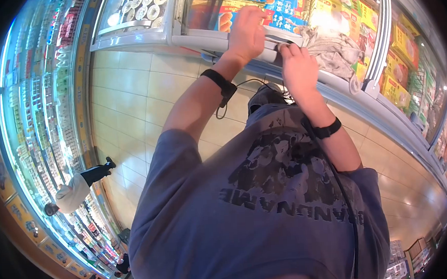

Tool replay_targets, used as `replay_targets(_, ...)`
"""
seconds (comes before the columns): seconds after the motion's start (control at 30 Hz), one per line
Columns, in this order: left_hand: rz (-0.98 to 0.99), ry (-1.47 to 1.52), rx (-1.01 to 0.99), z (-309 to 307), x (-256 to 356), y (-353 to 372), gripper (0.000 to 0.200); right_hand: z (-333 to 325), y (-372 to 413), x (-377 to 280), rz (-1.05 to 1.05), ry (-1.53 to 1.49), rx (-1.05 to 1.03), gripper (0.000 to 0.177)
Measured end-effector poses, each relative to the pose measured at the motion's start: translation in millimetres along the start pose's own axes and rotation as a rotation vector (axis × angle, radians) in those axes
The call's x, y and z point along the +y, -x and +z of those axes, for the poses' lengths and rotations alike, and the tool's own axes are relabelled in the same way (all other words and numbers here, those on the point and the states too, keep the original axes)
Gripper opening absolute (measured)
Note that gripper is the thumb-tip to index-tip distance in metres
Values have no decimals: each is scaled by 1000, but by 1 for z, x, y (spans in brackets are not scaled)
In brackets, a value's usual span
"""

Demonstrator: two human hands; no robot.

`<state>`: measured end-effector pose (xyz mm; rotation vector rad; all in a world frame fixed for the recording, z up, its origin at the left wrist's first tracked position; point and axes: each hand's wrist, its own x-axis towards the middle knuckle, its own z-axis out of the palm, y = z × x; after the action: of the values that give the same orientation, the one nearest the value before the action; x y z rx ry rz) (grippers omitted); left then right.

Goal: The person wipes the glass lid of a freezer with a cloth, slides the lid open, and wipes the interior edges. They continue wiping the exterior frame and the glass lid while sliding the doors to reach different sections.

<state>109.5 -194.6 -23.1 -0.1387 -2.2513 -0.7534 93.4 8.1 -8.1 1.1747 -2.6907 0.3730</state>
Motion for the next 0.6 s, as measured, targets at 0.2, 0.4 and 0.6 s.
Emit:
replay_targets(0.2,-222,-136,173,-33,-49,13,20,-9,13,15,78,19,-38,24)
replay_targets(0.4,-234,-556,-8,-94,-112,4,21,7,-2,-7,79,-8,-13,22)
replay_targets(0.6,-170,-692,-70,-96,-126,4,24,-8,6,-10,189,9,-29,24)
